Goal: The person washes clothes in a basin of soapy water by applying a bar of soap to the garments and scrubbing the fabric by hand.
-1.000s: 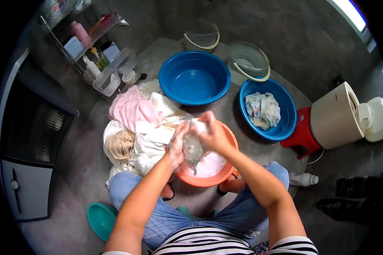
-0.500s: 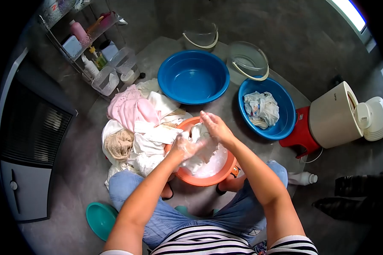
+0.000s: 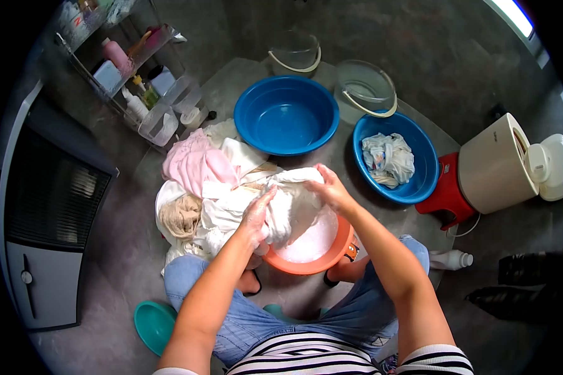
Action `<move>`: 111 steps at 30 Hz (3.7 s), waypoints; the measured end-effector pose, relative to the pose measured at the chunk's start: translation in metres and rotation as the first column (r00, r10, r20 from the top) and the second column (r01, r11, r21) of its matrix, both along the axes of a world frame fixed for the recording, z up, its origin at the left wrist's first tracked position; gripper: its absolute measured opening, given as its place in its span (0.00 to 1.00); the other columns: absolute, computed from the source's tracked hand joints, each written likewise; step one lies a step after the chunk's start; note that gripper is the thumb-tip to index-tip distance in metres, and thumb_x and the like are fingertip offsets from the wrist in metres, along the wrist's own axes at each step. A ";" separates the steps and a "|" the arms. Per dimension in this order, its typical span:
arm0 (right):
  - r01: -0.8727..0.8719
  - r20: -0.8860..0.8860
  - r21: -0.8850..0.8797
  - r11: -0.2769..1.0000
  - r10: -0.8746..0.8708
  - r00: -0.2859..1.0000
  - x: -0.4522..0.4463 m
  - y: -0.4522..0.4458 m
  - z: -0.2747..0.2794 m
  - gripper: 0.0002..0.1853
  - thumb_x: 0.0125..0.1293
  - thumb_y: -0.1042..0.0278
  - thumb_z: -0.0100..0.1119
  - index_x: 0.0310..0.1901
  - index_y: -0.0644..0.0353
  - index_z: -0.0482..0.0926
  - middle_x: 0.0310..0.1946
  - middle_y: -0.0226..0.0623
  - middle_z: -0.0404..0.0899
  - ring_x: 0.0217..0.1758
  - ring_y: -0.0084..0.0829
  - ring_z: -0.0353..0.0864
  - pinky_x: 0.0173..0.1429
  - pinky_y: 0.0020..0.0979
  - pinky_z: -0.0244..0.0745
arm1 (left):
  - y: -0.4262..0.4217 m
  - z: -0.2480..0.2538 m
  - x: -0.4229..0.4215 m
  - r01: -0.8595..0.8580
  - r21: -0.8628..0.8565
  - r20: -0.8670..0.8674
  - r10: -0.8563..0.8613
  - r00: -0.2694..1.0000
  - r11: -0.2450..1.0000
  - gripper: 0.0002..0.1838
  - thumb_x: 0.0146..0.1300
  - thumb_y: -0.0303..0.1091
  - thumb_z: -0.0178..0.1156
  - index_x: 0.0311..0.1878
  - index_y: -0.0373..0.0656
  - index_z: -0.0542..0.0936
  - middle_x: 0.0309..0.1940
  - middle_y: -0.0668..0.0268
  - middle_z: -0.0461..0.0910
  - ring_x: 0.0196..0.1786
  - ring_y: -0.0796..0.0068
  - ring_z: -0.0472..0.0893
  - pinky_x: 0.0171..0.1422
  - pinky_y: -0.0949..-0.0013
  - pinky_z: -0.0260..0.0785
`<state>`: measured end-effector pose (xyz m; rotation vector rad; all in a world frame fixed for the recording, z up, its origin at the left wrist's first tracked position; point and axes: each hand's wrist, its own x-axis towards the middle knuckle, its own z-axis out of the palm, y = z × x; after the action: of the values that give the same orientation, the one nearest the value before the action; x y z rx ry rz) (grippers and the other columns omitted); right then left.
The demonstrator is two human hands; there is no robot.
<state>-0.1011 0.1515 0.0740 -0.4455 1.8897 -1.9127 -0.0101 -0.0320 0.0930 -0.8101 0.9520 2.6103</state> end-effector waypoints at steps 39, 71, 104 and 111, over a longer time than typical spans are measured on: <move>0.022 -0.551 0.013 1.000 -0.011 0.834 0.040 -0.036 0.038 0.20 0.55 0.71 0.65 0.50 0.58 0.74 0.43 0.37 0.76 0.45 0.30 0.78 0.50 0.31 0.75 | 0.009 0.002 -0.002 -0.025 -0.029 -0.087 0.022 0.996 0.999 0.25 0.68 0.52 0.57 0.61 0.49 0.70 0.53 0.64 0.75 0.55 0.68 0.77 0.57 0.62 0.72; -0.343 0.354 0.152 0.927 0.273 0.895 0.018 -0.005 0.009 0.48 0.67 0.24 0.31 0.74 0.61 0.53 0.74 0.45 0.50 0.77 0.39 0.48 0.77 0.36 0.44 | 0.000 -0.005 -0.008 0.127 0.153 -0.229 -0.089 0.969 0.980 0.18 0.69 0.39 0.50 0.57 0.39 0.74 0.50 0.60 0.80 0.51 0.65 0.81 0.59 0.61 0.74; -0.297 0.130 -0.074 0.952 0.305 0.943 0.006 -0.012 0.066 0.13 0.61 0.67 0.67 0.41 0.60 0.73 0.40 0.33 0.82 0.45 0.21 0.79 0.51 0.24 0.74 | 0.019 -0.016 0.003 0.192 -0.956 0.290 -0.628 0.722 -0.221 0.45 0.44 0.42 0.72 0.67 0.44 0.64 0.67 0.45 0.58 0.72 0.44 0.55 0.73 0.48 0.52; -0.403 0.019 0.492 0.771 0.454 0.891 -0.002 0.010 0.040 0.29 0.48 0.61 0.77 0.52 0.61 0.79 0.43 0.35 0.82 0.48 0.28 0.79 0.57 0.30 0.71 | 0.000 -0.062 -0.001 -0.199 -0.974 -0.223 -0.364 0.904 0.103 0.24 0.56 0.34 0.63 0.54 0.35 0.72 0.47 0.50 0.78 0.50 0.51 0.79 0.56 0.60 0.72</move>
<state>-0.1027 0.1617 0.1144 -0.7434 2.0216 -1.0864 -0.0109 -0.0322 0.0312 -0.2458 2.9579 1.5987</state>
